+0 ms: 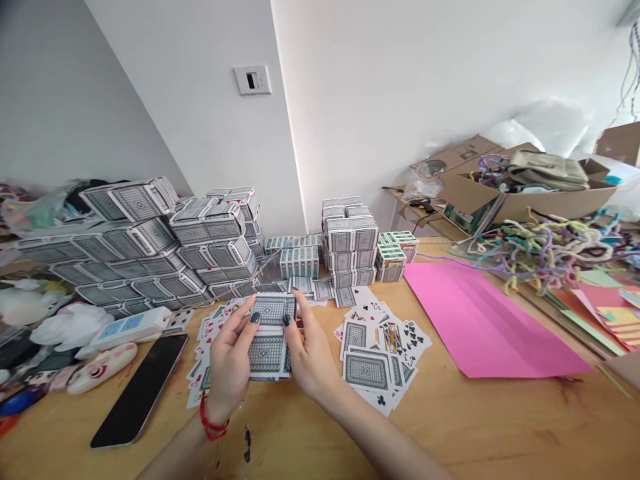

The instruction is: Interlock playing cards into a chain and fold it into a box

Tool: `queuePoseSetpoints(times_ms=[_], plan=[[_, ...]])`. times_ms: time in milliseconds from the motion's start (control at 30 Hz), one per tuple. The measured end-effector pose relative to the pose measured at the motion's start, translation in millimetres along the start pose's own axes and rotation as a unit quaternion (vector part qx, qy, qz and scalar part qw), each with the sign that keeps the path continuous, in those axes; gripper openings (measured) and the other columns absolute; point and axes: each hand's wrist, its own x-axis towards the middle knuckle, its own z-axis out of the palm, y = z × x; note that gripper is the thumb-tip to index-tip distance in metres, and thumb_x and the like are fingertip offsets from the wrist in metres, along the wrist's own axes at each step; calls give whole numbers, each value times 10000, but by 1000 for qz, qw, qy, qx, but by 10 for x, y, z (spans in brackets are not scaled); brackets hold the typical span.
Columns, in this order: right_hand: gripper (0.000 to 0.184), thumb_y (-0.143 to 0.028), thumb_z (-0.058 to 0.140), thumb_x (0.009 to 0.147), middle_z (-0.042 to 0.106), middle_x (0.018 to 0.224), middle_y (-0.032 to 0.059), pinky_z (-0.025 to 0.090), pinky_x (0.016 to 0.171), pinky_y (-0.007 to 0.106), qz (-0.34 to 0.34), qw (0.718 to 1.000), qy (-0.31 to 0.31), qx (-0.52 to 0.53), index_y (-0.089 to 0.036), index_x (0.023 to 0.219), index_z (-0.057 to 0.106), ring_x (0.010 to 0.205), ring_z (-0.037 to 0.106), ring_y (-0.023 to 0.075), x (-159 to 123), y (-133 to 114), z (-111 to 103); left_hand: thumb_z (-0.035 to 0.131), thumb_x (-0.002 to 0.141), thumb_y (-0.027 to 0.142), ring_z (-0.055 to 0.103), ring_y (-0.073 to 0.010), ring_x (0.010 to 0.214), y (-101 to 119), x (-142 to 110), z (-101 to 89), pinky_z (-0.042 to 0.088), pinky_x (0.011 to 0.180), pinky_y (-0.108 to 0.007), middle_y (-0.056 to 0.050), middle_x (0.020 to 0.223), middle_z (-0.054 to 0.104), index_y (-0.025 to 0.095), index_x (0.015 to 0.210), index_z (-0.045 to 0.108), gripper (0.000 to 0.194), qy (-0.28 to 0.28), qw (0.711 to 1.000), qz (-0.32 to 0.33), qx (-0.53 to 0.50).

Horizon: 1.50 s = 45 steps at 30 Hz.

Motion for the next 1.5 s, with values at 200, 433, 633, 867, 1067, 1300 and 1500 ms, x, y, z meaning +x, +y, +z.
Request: queuePoseSetpoints(times_ms=[200,433,633,867,1067,1300,1500], plan=[[483,-358,357,879,549,1150,57,450,847,327,-4,1000,-7,-8,-275,1346,259,965,556,170,-2,15,0,582,731,310,571,-150,723,-5,0,-10,479,604,-231,-34,849,634,189,1159,554,445,14,1000,7,21],[487,-390,295,898,302,1408,8,202,1063,392,-29,999,-10,-45,-286,1367,220,1295,249,172,-15,45,-2,576,746,326,578,-148,718,11,-14,4,480,602,-227,-26,842,632,198,1180,530,455,-2,1000,2,16],[495,-413,245,906,249,1431,-13,129,1088,407,-27,999,-33,-15,-283,1378,175,1325,156,166,-64,104,28,580,739,315,587,-138,726,-13,10,-2,480,596,-213,-25,914,642,223,1166,542,438,19,1000,5,4],[510,-437,273,897,262,1425,-13,146,1088,389,-31,998,-50,-15,-290,1376,179,1320,174,161,-83,84,56,570,746,303,597,-179,885,-21,56,-33,492,711,-250,-52,1055,631,210,1180,530,445,15,1000,-2,-6],[512,-403,292,904,301,1406,12,176,1079,371,-35,998,-55,-19,-284,1382,152,1297,237,160,-74,97,51,572,736,297,614,-157,775,5,65,-33,501,632,-227,-46,948,665,201,1177,538,452,20,1000,2,8],[520,-382,295,905,286,1412,15,158,1083,375,-50,996,-66,-32,-277,1387,130,1300,221,160,-60,113,43,581,723,286,617,-192,886,45,75,-15,516,716,-260,-60,1061,643,191,1143,565,431,31,999,-14,-17],[531,-384,281,908,235,1435,-1,154,1084,379,-42,995,-77,-49,-277,1391,85,1312,189,163,-54,97,35,585,722,277,608,-205,937,52,83,-20,515,742,-261,-65,1109,624,184,1144,562,433,26,999,-21,-21]])
